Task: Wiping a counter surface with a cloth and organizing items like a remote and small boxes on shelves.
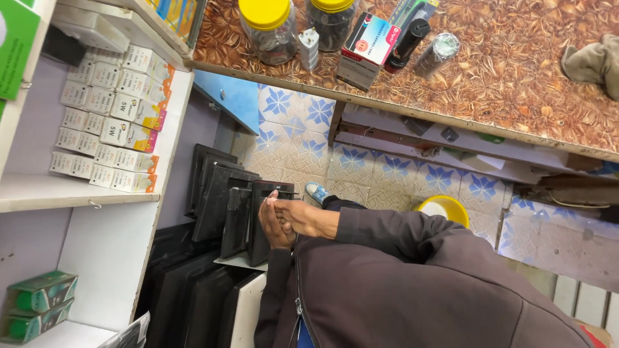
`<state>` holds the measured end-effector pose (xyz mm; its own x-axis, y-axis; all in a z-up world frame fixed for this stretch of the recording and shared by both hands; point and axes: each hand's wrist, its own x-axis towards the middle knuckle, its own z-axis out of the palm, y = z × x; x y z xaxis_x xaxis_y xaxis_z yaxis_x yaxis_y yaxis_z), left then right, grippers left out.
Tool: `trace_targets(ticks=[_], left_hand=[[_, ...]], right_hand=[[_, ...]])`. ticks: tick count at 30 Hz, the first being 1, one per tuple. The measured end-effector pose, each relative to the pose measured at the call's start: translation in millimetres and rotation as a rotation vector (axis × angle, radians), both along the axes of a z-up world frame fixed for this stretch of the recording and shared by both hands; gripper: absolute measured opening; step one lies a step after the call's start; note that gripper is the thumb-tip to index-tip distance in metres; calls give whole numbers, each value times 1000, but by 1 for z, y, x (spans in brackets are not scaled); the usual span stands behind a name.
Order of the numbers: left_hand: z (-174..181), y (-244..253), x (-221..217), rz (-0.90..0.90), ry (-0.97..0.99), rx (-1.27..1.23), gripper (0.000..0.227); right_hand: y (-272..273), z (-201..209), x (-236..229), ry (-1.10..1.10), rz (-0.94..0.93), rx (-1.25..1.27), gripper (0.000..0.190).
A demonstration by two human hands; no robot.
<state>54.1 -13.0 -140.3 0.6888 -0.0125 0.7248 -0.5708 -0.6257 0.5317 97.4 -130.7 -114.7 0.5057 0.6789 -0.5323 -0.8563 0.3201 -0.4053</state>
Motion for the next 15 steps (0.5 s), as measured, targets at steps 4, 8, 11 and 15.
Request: trace_targets(ticks=[4,8,11,15], left_hand=[[0,-4,3,-35,178,-86,73],[-25,7,-16,60,606,-333,57],[-42,25,-42,152,656,-328,48],[-26,30,-62,255,822,-468,45]], right_hand=[[-19,14,10,-66,26,-99,56],[-92,114,73,-725,-85,-556,45],[-163,186,130,-1759,-360,-1384,63],[-224,201,203,-1763,43,-1880,100]])
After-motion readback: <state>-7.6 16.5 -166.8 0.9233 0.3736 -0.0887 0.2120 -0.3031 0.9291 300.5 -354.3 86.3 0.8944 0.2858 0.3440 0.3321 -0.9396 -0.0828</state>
